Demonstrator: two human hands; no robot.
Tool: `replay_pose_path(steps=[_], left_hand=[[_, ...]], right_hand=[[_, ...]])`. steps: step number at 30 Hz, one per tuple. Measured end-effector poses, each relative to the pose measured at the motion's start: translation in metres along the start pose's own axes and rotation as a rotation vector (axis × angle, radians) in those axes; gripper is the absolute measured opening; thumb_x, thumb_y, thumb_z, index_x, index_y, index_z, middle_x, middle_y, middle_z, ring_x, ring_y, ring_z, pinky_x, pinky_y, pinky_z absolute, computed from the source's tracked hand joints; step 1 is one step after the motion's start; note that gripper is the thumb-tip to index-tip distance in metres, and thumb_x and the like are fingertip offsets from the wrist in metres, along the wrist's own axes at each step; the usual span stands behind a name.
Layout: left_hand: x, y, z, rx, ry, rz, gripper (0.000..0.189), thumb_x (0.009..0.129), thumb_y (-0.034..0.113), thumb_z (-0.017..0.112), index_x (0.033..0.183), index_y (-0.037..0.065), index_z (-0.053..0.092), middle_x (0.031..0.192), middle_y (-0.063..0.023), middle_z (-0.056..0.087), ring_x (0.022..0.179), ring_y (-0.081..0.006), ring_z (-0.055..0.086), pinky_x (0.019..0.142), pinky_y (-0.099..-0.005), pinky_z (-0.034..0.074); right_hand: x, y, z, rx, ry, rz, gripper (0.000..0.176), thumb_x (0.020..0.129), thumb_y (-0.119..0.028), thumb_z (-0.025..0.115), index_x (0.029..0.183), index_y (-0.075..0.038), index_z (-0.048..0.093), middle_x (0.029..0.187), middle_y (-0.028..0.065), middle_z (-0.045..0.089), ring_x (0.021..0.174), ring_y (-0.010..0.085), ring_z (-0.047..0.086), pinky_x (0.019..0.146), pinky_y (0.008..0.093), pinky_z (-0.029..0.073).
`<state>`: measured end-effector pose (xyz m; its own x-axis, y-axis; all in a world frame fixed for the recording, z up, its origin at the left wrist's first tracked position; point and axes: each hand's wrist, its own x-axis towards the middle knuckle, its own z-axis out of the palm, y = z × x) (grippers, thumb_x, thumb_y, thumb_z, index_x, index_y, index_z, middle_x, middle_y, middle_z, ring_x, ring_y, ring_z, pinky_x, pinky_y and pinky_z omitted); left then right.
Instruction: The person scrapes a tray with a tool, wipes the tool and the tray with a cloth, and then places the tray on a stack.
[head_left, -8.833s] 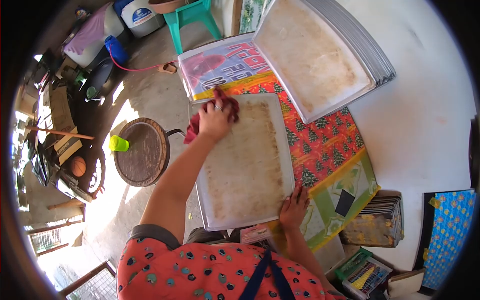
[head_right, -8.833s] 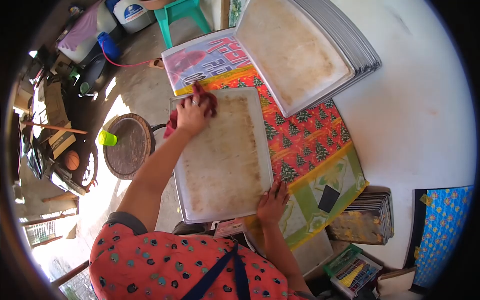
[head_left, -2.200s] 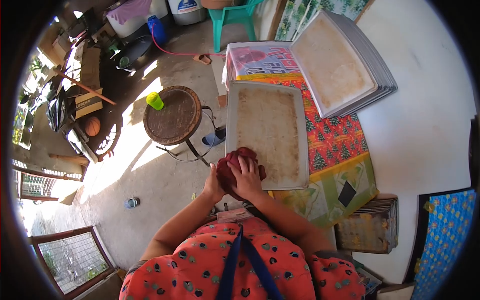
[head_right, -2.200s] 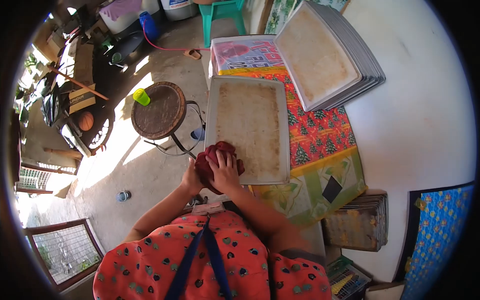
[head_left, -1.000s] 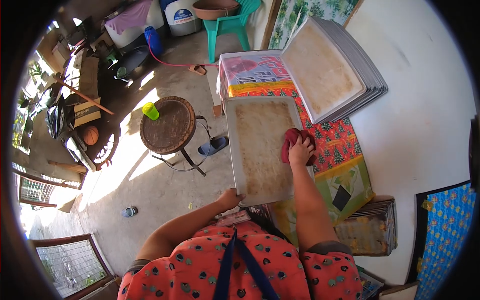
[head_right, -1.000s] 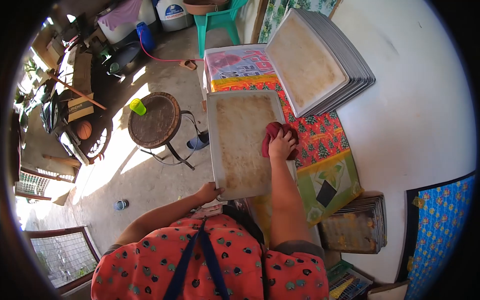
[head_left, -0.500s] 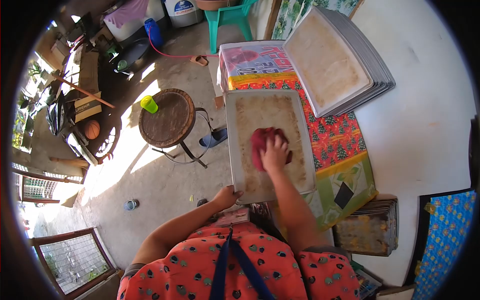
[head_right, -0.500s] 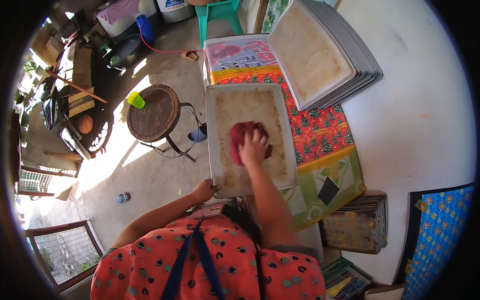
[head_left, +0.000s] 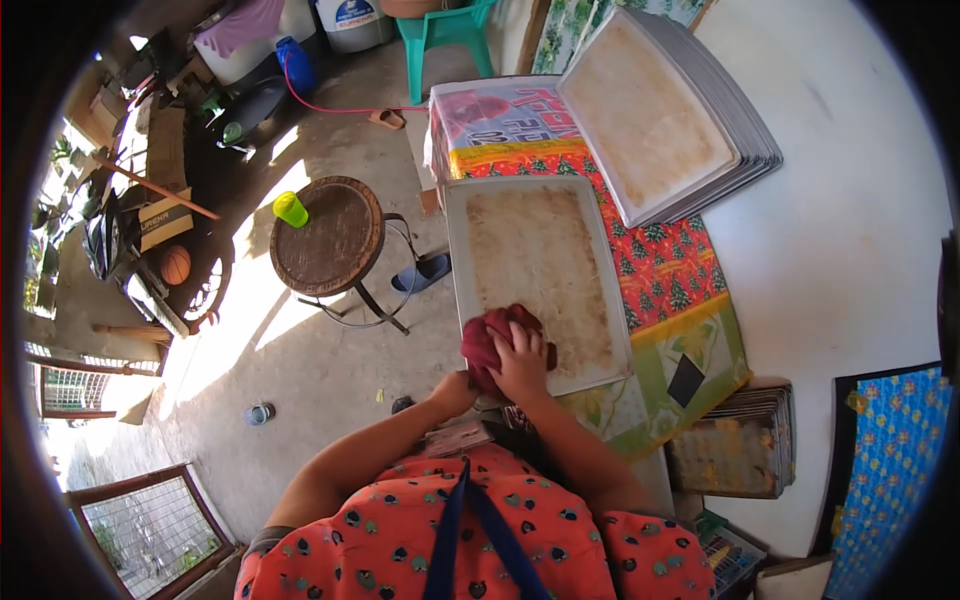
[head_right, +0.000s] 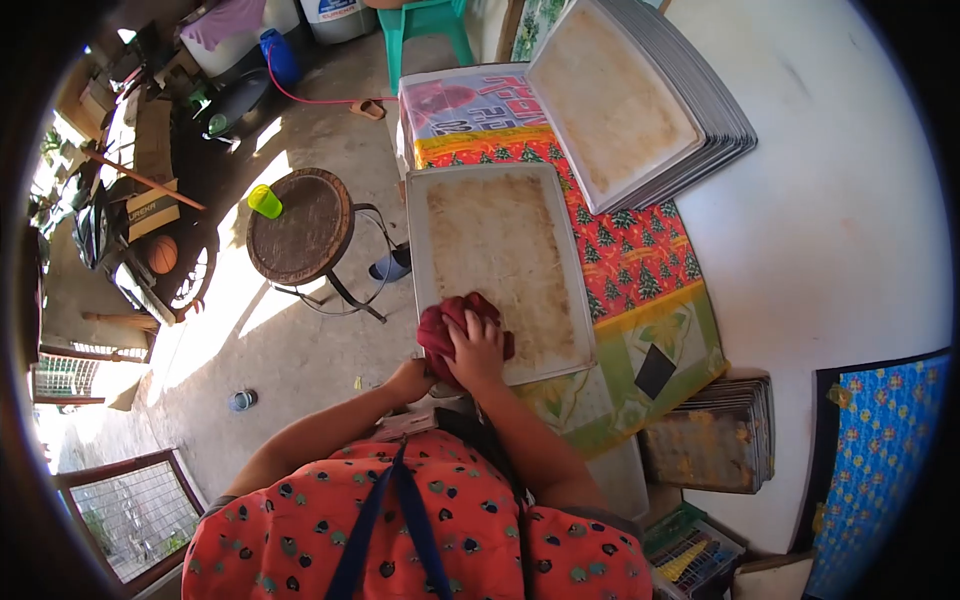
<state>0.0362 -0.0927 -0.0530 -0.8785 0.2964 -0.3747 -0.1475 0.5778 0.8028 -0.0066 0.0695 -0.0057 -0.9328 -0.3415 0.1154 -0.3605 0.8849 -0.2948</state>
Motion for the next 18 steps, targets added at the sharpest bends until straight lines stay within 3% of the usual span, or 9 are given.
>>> replay_pose_path(steps=[3,7,10,11,15,18], left_hand=[[-0.007,0.028,-0.016,0.016,-0.087,-0.214,0.045,0.085,0.037,0.059,0.088,-0.008,0.061,0.083,-0.0287,0.062,0.083,-0.0418,0.062,0.073,-0.0459,0.048],[-0.004,0.023,-0.015,-0.034,-0.116,-0.167,0.044,0.085,0.036,0.059,0.087,-0.008,0.061,0.084,-0.028,0.063,0.084,-0.0415,0.062,0.073,-0.0458,0.048],[-0.005,0.02,-0.011,-0.033,-0.111,-0.168,0.043,0.086,0.035,0.059,0.088,-0.008,0.061,0.085,-0.028,0.063,0.085,-0.0409,0.062,0.074,-0.0455,0.048],[-0.003,0.017,-0.008,0.002,-0.105,-0.178,0.042,0.086,0.034,0.059,0.089,-0.008,0.062,0.086,-0.0281,0.063,0.086,-0.0406,0.062,0.075,-0.0452,0.048],[-0.005,0.025,-0.011,-0.013,-0.114,-0.18,0.038,0.086,0.034,0.057,0.098,-0.002,0.064,0.089,-0.0255,0.064,0.089,-0.039,0.063,0.077,-0.0433,0.048],[0.002,0.002,0.001,-0.018,-0.11,0.014,0.035,0.087,0.035,0.054,0.104,0.006,0.065,0.094,-0.0224,0.065,0.092,-0.038,0.062,0.082,-0.0425,0.048]], right_hand=[[-0.03,0.054,-0.023,-0.114,-0.002,0.177,0.07,0.066,-0.031,0.076,0.13,-0.02,0.049,0.133,0.0129,0.04,0.118,0.0395,0.038,0.095,0.0568,0.034],[-0.005,0.139,-0.026,-0.297,0.205,0.428,0.062,0.073,-0.035,0.072,0.129,-0.022,0.05,0.133,0.0124,0.042,0.115,0.0386,0.041,0.092,0.0555,0.035],[0.045,0.133,-0.02,-0.385,0.244,0.617,0.057,0.078,-0.042,0.066,0.129,-0.021,0.051,0.133,0.0122,0.043,0.114,0.0372,0.043,0.092,0.0545,0.035],[0.053,0.115,-0.015,-0.365,0.188,0.598,0.056,0.078,-0.043,0.064,0.128,-0.021,0.052,0.133,0.0119,0.043,0.115,0.0376,0.042,0.093,0.0545,0.035],[0.045,0.016,0.014,-0.153,0.079,0.206,0.06,0.07,-0.037,0.072,0.124,-0.021,0.054,0.134,0.0134,0.042,0.117,0.0395,0.041,0.096,0.0574,0.033],[0.023,-0.027,0.013,0.097,0.028,-0.035,0.059,0.068,-0.031,0.075,0.123,-0.024,0.056,0.13,0.0124,0.042,0.114,0.0405,0.041,0.093,0.054,0.036]])
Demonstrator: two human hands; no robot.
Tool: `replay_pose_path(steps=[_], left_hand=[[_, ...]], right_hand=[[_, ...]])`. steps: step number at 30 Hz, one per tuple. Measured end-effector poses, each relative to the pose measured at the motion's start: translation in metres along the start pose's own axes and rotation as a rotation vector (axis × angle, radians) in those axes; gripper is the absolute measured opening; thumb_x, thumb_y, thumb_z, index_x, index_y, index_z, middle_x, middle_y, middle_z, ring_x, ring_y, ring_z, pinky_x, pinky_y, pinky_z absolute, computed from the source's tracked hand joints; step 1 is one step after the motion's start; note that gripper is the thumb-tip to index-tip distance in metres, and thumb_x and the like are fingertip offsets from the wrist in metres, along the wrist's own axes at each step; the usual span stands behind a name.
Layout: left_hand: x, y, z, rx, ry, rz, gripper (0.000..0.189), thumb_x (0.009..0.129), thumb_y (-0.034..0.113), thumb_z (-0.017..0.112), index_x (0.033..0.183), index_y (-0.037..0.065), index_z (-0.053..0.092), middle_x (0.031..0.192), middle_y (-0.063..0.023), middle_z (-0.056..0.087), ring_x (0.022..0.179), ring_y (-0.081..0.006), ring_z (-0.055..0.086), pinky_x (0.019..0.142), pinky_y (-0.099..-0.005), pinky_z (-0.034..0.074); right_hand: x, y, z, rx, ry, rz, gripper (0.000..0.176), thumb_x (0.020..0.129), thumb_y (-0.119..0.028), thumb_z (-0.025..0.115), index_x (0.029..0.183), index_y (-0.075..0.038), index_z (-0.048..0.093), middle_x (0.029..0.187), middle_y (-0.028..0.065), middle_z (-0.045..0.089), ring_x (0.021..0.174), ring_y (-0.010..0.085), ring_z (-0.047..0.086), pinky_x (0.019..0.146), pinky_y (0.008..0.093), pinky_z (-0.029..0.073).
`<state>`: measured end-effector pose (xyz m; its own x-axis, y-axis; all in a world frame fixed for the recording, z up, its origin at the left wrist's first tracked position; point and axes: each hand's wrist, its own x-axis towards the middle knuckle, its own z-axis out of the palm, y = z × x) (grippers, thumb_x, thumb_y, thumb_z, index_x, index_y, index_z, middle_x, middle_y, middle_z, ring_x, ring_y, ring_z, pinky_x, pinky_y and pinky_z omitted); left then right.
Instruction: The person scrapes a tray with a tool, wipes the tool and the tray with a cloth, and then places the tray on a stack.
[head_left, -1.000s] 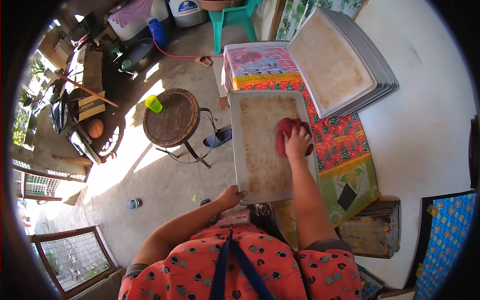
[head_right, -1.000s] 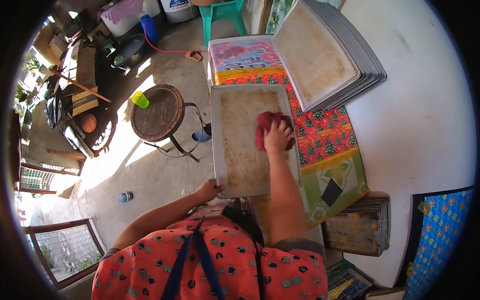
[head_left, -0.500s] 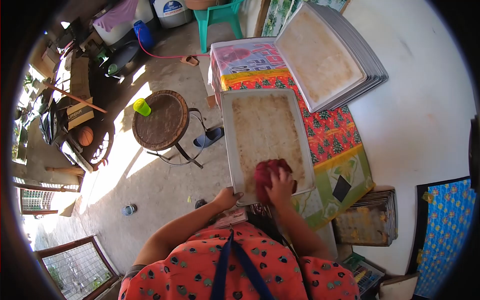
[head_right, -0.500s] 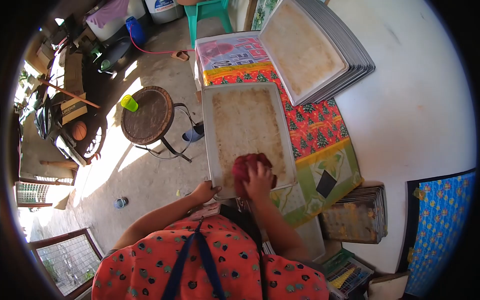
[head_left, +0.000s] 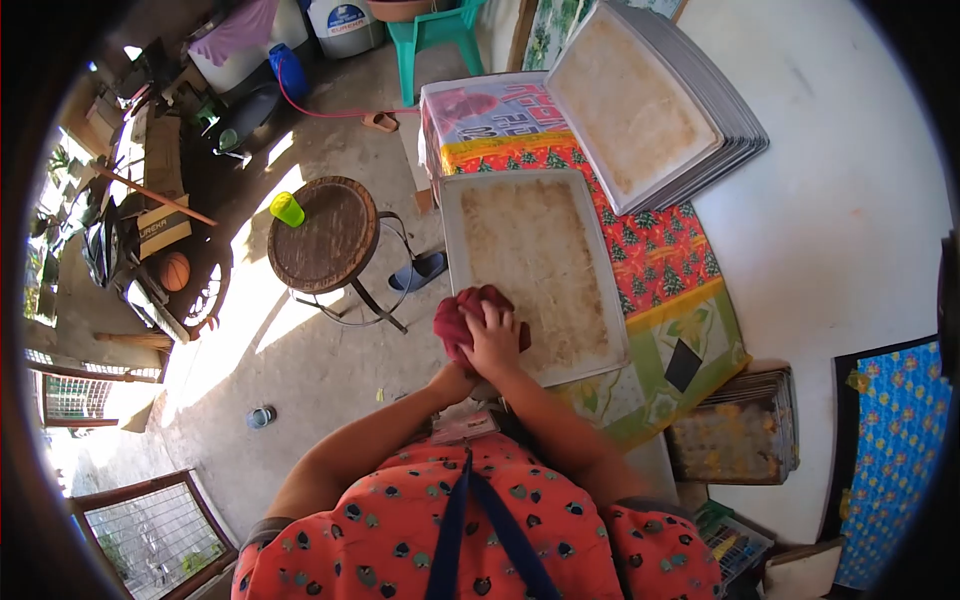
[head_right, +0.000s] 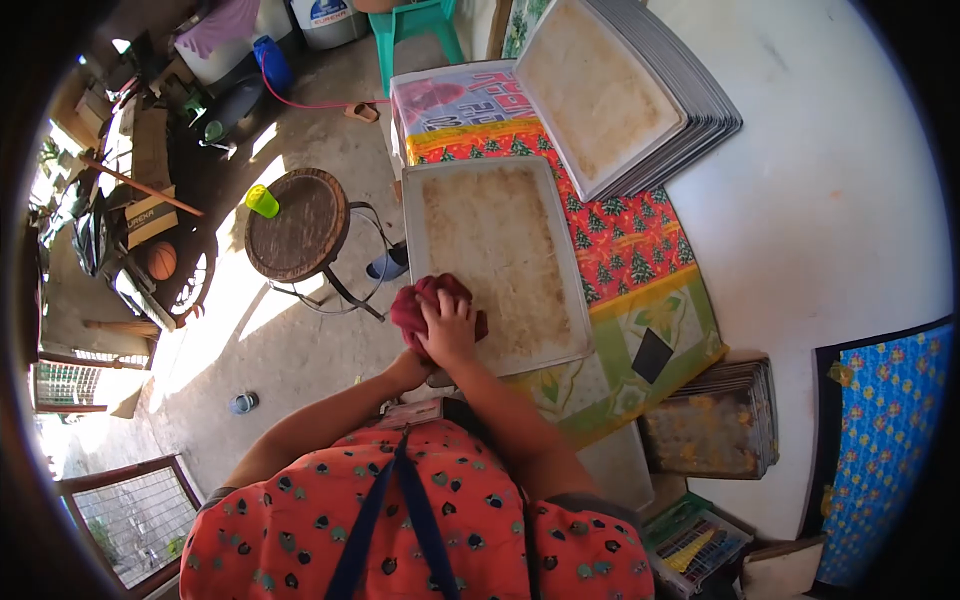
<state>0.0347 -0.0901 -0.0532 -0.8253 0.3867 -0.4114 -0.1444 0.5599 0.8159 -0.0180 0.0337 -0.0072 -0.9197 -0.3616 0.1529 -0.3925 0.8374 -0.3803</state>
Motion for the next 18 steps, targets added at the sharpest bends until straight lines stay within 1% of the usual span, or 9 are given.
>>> replay_pose_path(steps=[1,2,4,5,8,11,14,15,18], left_hand=[[0.003,-0.005,0.001,0.238,-0.03,0.135,0.034,0.088,0.035,0.052,0.106,0.01,0.066,0.099,-0.0201,0.065,0.094,-0.0371,0.062,0.085,-0.0421,0.047],[0.002,-0.008,0.009,0.14,0.041,0.14,0.034,0.088,0.035,0.052,0.106,0.01,0.066,0.1,-0.0201,0.065,0.094,-0.0366,0.062,0.085,-0.0421,0.047],[-0.002,-0.008,0.024,-0.051,0.179,0.152,0.035,0.087,0.036,0.051,0.104,0.01,0.067,0.101,-0.0201,0.065,0.095,-0.0355,0.062,0.084,-0.0421,0.047],[-0.002,-0.021,0.026,0.053,0.05,0.043,0.037,0.087,0.039,0.051,0.101,0.008,0.067,0.095,-0.0201,0.066,0.091,-0.0353,0.064,0.082,-0.043,0.048],[-0.024,0.028,0.0,0.038,-0.202,-0.235,0.041,0.087,0.042,0.052,0.095,0.004,0.067,0.084,-0.0201,0.066,0.079,-0.0332,0.066,0.076,-0.0421,0.05],[-0.028,0.009,0.01,-0.017,-0.19,-0.159,0.043,0.087,0.04,0.054,0.092,-0.001,0.064,0.076,-0.0174,0.066,0.067,-0.0293,0.066,0.07,-0.0404,0.052],[-0.036,0.012,0.008,-0.234,-0.272,-0.336,0.039,0.088,0.034,0.058,0.097,-0.003,0.063,0.079,-0.0148,0.066,0.066,-0.0252,0.065,0.067,-0.0396,0.051],[-0.037,0.017,0.006,-0.249,-0.305,-0.407,0.038,0.088,0.032,0.059,0.098,-0.004,0.063,0.082,-0.0145,0.066,0.073,-0.0224,0.065,0.07,-0.0373,0.05],[-0.047,0.025,0.01,-0.213,-0.147,-0.198,0.034,0.088,0.029,0.059,0.098,-0.003,0.063,0.085,-0.0156,0.066,0.078,-0.0218,0.064,0.073,-0.0363,0.049]], right_hand=[[-0.001,0.001,-0.001,0.038,0.003,-0.036,0.059,0.067,-0.029,0.076,0.122,-0.023,0.057,0.126,0.0127,0.045,0.111,0.04,0.043,0.092,0.0518,0.038],[-0.002,0.004,-0.002,0.079,0.005,-0.07,0.06,0.066,-0.027,0.077,0.122,-0.022,0.057,0.123,0.0131,0.047,0.109,0.0395,0.045,0.091,0.0496,0.039],[0.002,0.015,-0.01,0.296,0.146,-0.014,0.06,0.065,-0.025,0.078,0.121,-0.02,0.057,0.119,0.0141,0.05,0.105,0.0389,0.049,0.089,0.0475,0.041],[0.002,0.023,-0.015,0.404,0.212,0.018,0.06,0.065,-0.024,0.078,0.121,-0.019,0.058,0.116,0.0147,0.052,0.103,0.0386,0.05,0.088,0.0465,0.042],[0.008,0.05,-0.048,0.197,0.365,0.079,0.058,0.064,-0.022,0.078,0.118,-0.015,0.059,0.111,0.0153,0.055,0.095,0.0399,0.053,0.084,0.0451,0.044],[0.006,0.088,-0.051,0.037,0.403,0.206,0.059,0.064,-0.023,0.079,0.12,-0.019,0.058,0.116,0.0144,0.053,0.1,0.039,0.053,0.084,0.0473,0.043],[-0.014,0.101,-0.053,-0.084,0.314,0.316,0.063,0.063,-0.024,0.079,0.122,-0.024,0.056,0.121,0.0136,0.05,0.104,0.0379,0.051,0.084,0.0505,0.042],[-0.024,0.106,-0.048,-0.073,0.262,0.319,0.068,0.063,-0.028,0.079,0.126,-0.028,0.053,0.127,0.0133,0.045,0.109,0.0386,0.047,0.084,0.0556,0.04],[-0.058,0.087,-0.053,-0.118,0.097,0.312,0.07,0.065,-0.039,0.077,0.129,-0.028,0.051,0.133,0.0146,0.041,0.117,0.0424,0.04,0.089,0.0607,0.035]])
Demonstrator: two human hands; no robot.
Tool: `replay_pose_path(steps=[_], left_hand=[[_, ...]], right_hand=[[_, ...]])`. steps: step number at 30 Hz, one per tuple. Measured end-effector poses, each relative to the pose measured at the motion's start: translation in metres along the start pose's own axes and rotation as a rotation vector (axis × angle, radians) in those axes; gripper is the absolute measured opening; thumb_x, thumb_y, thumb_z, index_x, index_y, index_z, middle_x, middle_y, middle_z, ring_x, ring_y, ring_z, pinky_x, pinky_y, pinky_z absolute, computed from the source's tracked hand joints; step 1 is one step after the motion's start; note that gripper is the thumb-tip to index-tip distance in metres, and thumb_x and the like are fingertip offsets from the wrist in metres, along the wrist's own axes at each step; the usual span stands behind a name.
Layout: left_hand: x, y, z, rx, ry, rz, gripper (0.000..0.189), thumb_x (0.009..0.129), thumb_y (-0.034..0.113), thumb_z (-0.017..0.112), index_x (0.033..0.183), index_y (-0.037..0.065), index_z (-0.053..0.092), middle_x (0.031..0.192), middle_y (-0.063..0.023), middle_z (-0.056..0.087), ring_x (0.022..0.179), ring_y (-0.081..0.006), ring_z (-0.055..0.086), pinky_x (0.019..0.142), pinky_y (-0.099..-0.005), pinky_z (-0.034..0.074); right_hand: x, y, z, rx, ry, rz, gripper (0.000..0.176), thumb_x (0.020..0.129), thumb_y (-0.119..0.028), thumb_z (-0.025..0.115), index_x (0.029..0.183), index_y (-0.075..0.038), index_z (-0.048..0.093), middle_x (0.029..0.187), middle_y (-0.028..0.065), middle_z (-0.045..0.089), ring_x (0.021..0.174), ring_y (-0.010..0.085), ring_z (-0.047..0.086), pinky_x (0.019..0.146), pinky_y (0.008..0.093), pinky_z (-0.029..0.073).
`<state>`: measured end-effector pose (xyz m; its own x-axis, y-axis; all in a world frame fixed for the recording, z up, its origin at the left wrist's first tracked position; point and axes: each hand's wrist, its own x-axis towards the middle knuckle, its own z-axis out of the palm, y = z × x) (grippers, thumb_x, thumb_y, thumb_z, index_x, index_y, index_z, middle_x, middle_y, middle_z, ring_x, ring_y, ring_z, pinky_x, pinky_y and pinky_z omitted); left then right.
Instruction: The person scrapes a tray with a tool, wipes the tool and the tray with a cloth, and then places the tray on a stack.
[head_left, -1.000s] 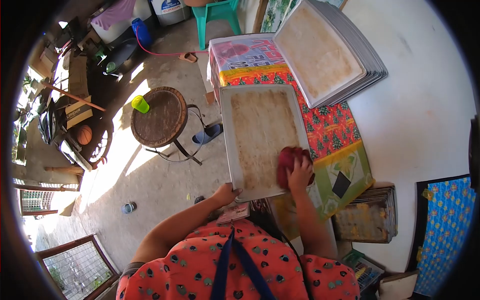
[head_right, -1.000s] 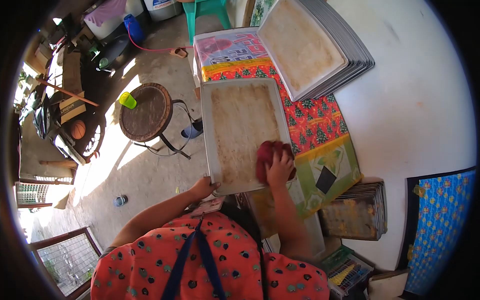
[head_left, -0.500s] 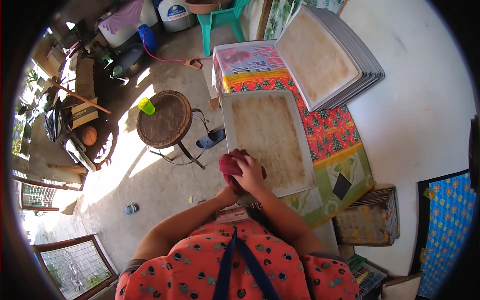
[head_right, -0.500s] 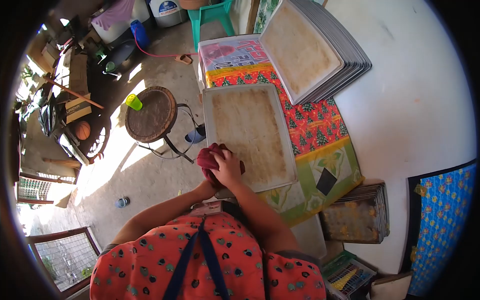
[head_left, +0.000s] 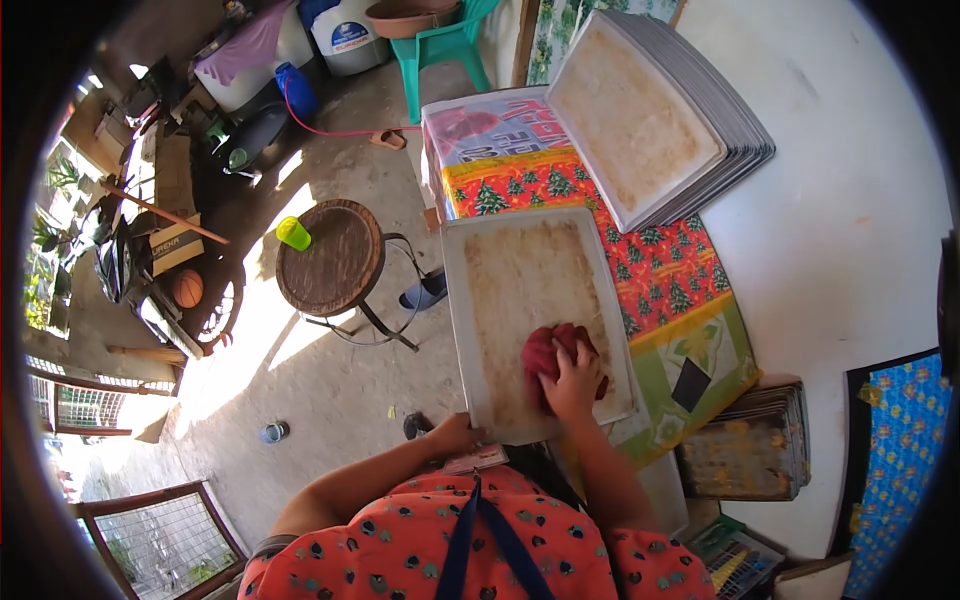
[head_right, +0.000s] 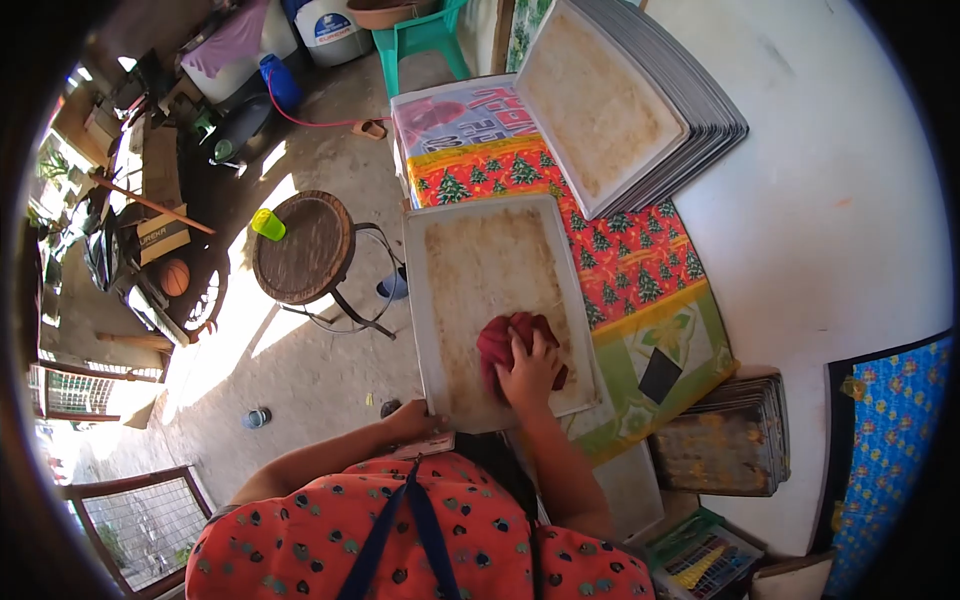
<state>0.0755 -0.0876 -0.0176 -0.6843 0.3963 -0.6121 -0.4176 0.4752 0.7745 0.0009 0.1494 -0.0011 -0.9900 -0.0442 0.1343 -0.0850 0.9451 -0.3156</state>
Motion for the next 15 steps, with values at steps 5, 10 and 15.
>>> replay_pose_path(steps=[5,10,15], left_hand=[[0.015,-0.004,0.005,-0.06,0.2,0.153,0.031,0.084,0.021,0.06,0.104,-0.002,0.059,0.091,-0.0188,0.066,0.086,-0.0282,0.064,0.077,-0.0385,0.048],[0.012,0.001,0.008,-0.085,0.287,0.102,0.029,0.083,0.02,0.061,0.104,0.0,0.059,0.09,-0.0211,0.064,0.09,-0.0354,0.063,0.079,-0.0414,0.047],[0.012,0.004,0.005,-0.067,0.258,0.094,0.027,0.083,0.021,0.059,0.099,-0.001,0.061,0.089,-0.0219,0.065,0.088,-0.0356,0.063,0.078,-0.0424,0.048]], right_hand=[[-0.02,-0.041,-0.006,0.007,-0.113,-0.206,0.07,0.067,-0.053,0.071,0.13,-0.029,0.051,0.139,0.0159,0.036,0.125,0.047,0.031,0.096,0.0655,0.027],[0.097,-0.013,0.028,-0.04,0.104,-0.131,0.069,0.068,-0.054,0.07,0.129,-0.027,0.052,0.141,0.02,0.034,0.126,0.049,0.031,0.1,0.0644,0.025],[0.232,0.023,0.048,-0.225,0.182,0.18,0.074,0.072,-0.065,0.061,0.133,-0.025,0.049,0.141,0.0248,0.034,0.126,0.0485,0.034,0.103,0.0615,0.024]])
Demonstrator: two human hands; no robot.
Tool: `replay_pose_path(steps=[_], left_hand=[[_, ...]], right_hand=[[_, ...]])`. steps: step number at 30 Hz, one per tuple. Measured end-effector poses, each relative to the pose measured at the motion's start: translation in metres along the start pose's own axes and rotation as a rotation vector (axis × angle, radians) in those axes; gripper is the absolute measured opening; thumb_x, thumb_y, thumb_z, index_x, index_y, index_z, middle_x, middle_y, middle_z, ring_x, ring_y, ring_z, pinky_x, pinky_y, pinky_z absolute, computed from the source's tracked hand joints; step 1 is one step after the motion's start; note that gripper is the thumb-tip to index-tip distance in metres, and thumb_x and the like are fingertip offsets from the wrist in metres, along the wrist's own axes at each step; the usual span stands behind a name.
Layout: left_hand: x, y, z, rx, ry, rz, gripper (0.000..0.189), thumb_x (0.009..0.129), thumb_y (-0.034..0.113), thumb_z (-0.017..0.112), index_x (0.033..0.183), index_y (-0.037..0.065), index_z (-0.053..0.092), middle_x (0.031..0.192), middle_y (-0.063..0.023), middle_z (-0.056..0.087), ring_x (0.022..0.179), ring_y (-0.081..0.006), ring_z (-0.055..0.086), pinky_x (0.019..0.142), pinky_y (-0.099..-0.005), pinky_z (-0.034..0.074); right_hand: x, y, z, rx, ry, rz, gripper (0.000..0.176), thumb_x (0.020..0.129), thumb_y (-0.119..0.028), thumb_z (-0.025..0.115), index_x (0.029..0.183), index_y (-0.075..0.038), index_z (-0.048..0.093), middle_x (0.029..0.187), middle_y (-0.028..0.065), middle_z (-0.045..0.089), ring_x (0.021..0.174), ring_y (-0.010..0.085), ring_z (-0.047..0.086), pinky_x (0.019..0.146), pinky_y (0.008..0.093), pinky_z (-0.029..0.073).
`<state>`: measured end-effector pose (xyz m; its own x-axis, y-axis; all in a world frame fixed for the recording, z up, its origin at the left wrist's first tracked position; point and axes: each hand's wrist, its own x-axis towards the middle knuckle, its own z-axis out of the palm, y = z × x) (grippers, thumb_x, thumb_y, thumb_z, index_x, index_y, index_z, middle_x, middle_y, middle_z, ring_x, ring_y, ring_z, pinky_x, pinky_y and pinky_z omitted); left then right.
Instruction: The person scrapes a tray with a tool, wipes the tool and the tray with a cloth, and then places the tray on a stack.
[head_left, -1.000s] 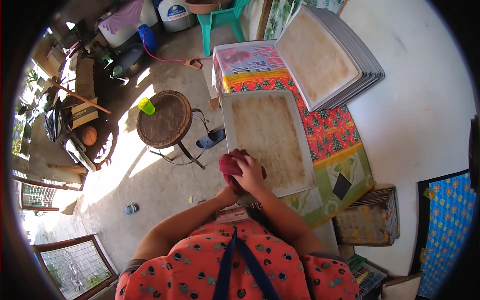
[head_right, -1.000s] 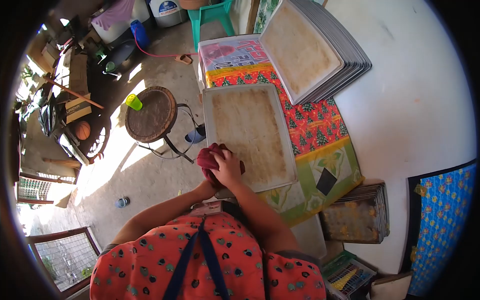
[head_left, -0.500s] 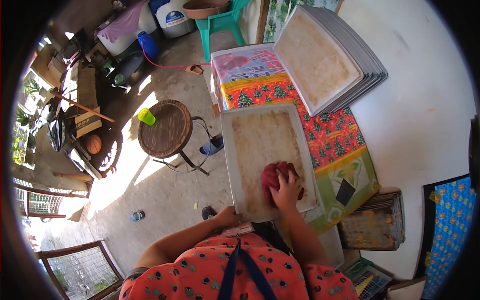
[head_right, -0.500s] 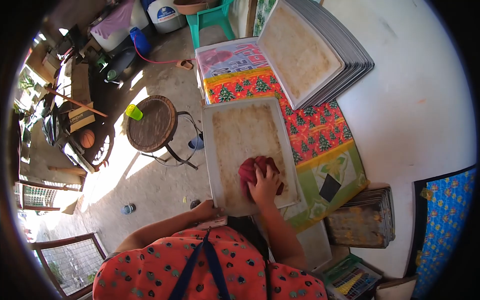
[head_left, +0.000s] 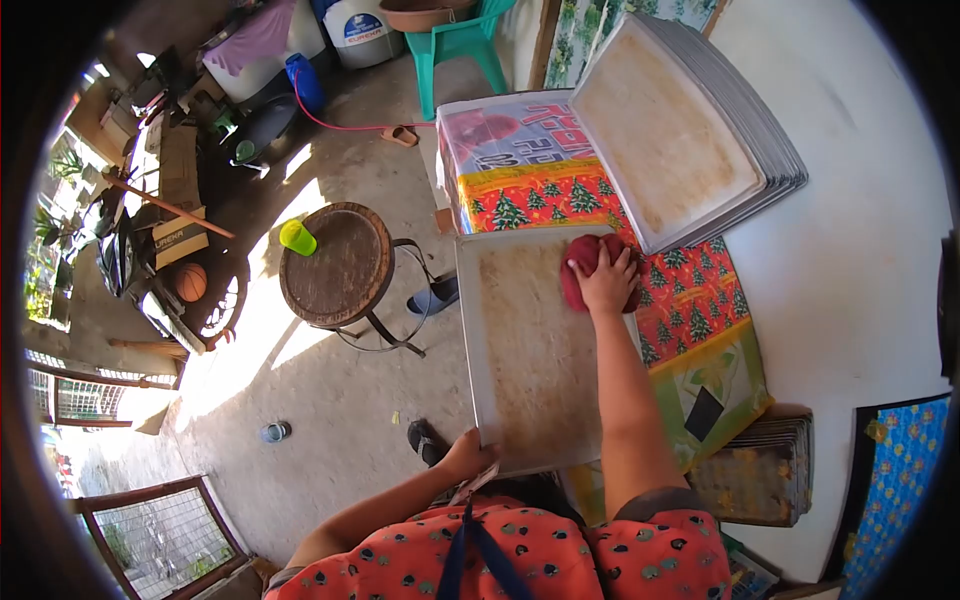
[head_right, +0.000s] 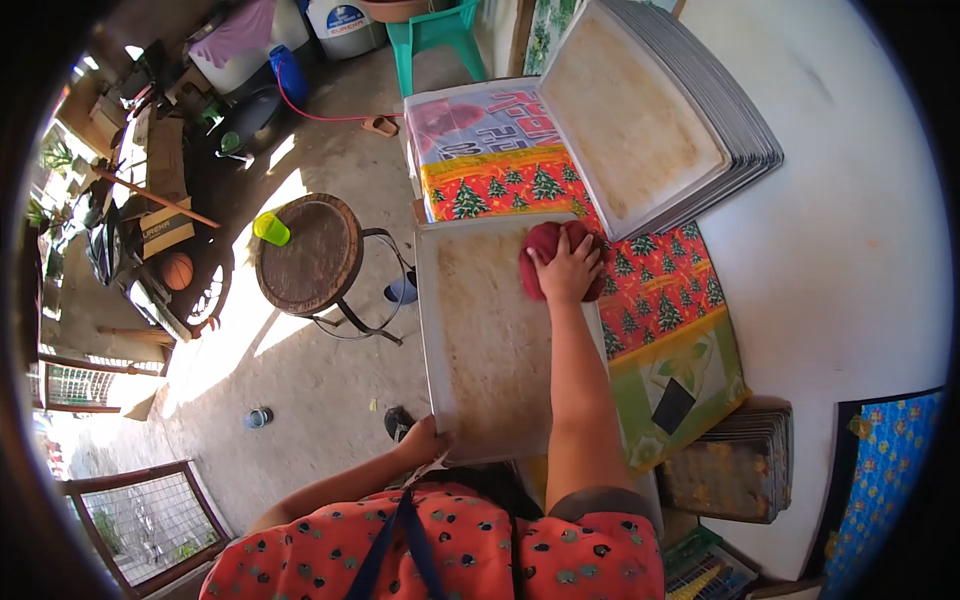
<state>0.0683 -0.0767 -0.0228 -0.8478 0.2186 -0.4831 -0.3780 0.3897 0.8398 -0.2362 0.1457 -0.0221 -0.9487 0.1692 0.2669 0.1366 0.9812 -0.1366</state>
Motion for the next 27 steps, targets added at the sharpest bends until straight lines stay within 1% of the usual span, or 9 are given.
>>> replay_pose_path(steps=[2,8,11,13,15,17,22,24,27], left_hand=[[0.005,-0.02,0.001,0.034,-0.091,-0.055,0.031,0.085,0.019,0.059,0.11,0.0,0.058,0.097,-0.018,0.065,0.093,-0.0278,0.064,0.081,-0.0383,0.049],[0.007,-0.021,0.0,0.011,-0.094,0.04,0.028,0.085,0.019,0.059,0.106,0.001,0.061,0.097,-0.0184,0.065,0.092,-0.0278,0.064,0.081,-0.0376,0.049],[0.011,-0.026,0.003,0.024,-0.106,-0.034,0.037,0.081,0.026,0.063,0.101,-0.005,0.059,0.091,-0.0273,0.064,0.092,-0.0385,0.062,0.081,-0.0436,0.048],[0.013,-0.037,0.009,0.048,-0.066,-0.081,0.044,0.081,0.028,0.064,0.104,-0.009,0.055,0.092,-0.0299,0.062,0.095,-0.0407,0.061,0.082,-0.0447,0.047],[0.013,-0.043,0.015,0.054,0.004,-0.037,0.051,0.081,0.031,0.064,0.106,-0.012,0.052,0.092,-0.0319,0.061,0.095,-0.0428,0.06,0.082,-0.0458,0.047],[0.014,-0.045,0.017,0.034,0.096,0.1,0.056,0.081,0.034,0.064,0.107,-0.014,0.049,0.092,-0.0333,0.061,0.094,-0.0447,0.06,0.082,-0.0468,0.046],[0.002,-0.006,-0.003,0.096,0.011,-0.029,0.033,0.083,0.025,0.063,0.103,-0.001,0.06,0.092,-0.0233,0.065,0.093,-0.0384,0.062,0.08,-0.0428,0.049],[0.001,-0.001,-0.005,0.096,0.016,0.011,0.033,0.083,0.025,0.063,0.103,0.0,0.061,0.091,-0.0224,0.065,0.092,-0.0375,0.063,0.08,-0.0427,0.049],[-0.002,0.007,-0.011,0.08,-0.005,-0.001,0.032,0.083,0.024,0.062,0.104,0.0,0.061,0.091,-0.0212,0.066,0.092,-0.0359,0.064,0.08,-0.0425,0.049]], right_hand=[[0.03,-0.011,0.008,0.023,0.003,-0.008,0.074,0.072,-0.066,0.061,0.131,-0.023,0.05,0.138,0.0238,0.037,0.123,0.0465,0.037,0.102,0.0602,0.026],[0.026,-0.082,0.023,0.269,0.031,-0.294,0.07,0.068,-0.057,0.069,0.123,-0.017,0.057,0.121,0.021,0.051,0.111,0.0403,0.047,0.095,0.0548,0.035],[-0.044,-0.152,0.016,0.44,0.022,-0.509,0.054,0.067,-0.043,0.072,0.113,-0.017,0.06,0.109,0.0164,0.052,0.106,0.0388,0.048,0.093,0.0556,0.035],[-0.092,-0.19,-0.024,0.616,-0.328,-0.649,0.052,0.063,-0.026,0.076,0.111,-0.016,0.06,0.109,0.0124,0.055,0.104,0.0333,0.052,0.093,0.0459,0.04],[-0.139,-0.215,-0.017,1.139,-0.647,-0.678,0.054,0.064,-0.018,0.075,0.115,-0.011,0.059,0.113,0.0134,0.06,0.104,0.0288,0.058,0.093,0.0379,0.043],[-0.163,-0.219,-0.009,1.548,-0.908,-0.441,0.055,0.067,-0.015,0.074,0.118,-0.005,0.057,0.112,0.0153,0.063,0.103,0.025,0.062,0.092,0.0347,0.046],[-0.07,-0.135,-0.074,1.094,-0.409,-0.398,0.05,0.068,-0.018,0.072,0.114,-0.006,0.059,0.102,0.0174,0.065,0.094,0.029,0.064,0.083,0.0367,0.05],[-0.016,-0.092,-0.065,1.062,-0.223,-0.144,0.046,0.069,-0.016,0.071,0.113,-0.005,0.06,0.097,0.0185,0.065,0.09,0.032,0.063,0.083,0.0407,0.049],[0.039,-0.041,-0.02,0.371,-0.042,0.076,0.055,0.073,-0.035,0.07,0.121,-0.012,0.057,0.119,0.0186,0.055,0.107,0.0374,0.053,0.089,0.0476,0.045]])
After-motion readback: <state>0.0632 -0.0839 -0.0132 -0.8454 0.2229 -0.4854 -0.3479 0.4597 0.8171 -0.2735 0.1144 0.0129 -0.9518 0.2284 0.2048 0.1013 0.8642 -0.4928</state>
